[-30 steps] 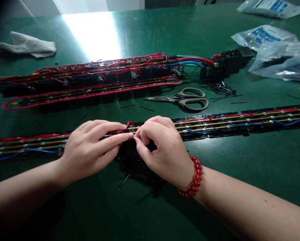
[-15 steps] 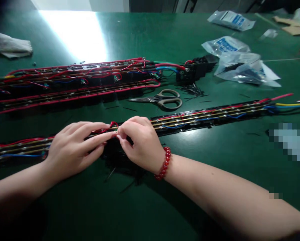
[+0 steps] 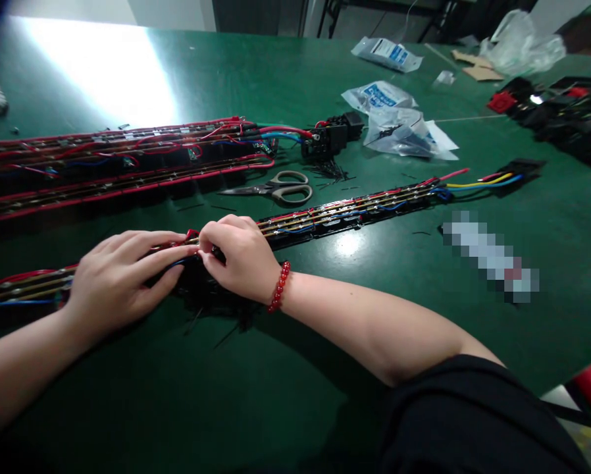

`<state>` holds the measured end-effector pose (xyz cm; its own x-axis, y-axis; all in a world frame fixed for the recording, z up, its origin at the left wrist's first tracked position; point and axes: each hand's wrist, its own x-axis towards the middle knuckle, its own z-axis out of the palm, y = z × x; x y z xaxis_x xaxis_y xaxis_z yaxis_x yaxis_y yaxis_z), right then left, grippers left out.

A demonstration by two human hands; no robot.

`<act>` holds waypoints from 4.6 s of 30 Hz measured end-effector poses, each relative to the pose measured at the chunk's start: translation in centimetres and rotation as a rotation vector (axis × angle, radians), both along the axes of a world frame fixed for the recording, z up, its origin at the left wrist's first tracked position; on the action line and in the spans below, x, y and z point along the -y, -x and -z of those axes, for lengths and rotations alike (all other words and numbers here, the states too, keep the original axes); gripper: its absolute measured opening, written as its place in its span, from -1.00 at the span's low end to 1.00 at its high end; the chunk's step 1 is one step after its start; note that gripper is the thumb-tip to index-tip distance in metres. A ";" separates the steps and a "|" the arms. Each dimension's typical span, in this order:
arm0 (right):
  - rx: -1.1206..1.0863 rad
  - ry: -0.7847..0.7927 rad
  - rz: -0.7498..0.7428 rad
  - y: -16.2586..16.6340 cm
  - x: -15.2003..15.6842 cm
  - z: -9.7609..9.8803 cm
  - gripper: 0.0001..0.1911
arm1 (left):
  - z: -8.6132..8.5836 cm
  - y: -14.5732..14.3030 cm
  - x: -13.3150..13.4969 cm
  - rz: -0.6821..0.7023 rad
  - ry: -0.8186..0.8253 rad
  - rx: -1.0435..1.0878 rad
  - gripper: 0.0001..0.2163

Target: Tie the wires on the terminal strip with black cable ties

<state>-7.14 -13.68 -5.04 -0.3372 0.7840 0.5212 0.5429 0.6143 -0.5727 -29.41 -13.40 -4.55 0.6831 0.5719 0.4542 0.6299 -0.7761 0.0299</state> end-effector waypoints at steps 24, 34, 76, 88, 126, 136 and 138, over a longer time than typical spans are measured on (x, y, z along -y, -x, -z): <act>-0.100 0.009 -0.009 -0.3 0.1 0.0 -0.90 | -1.3 -2.6 -1.5 0.053 0.182 0.150 -0.87; 0.001 -0.009 0.000 -0.5 0.1 -0.4 -0.87 | -0.7 -2.7 -1.4 0.071 0.082 0.106 -0.87; 0.124 -0.069 0.001 -0.5 -0.3 -0.4 -0.91 | -0.8 -3.0 -1.8 0.010 0.238 0.212 -0.85; 0.072 -0.053 0.009 -0.3 -0.3 -0.9 -0.86 | -0.8 -3.0 -1.9 -0.023 0.298 0.260 -0.86; 0.224 -0.092 0.008 -0.5 -0.5 -0.4 -0.81 | -2.9 -3.0 -2.7 -0.347 0.755 0.550 -0.94; 0.235 -0.096 0.007 -0.5 -0.4 -0.5 -0.82 | -2.6 -2.9 -2.9 -0.359 0.754 0.528 -0.93; 0.232 -0.098 0.007 -0.5 -0.4 -0.5 -0.81 | -2.6 -2.9 -2.8 -0.369 0.773 0.529 -0.94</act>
<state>-6.62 -13.27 -4.52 -0.4516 0.7363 0.5039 0.6571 0.6565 -0.3704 -26.49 -10.56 -1.91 0.2212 0.9732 0.0629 0.5873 -0.1844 0.7881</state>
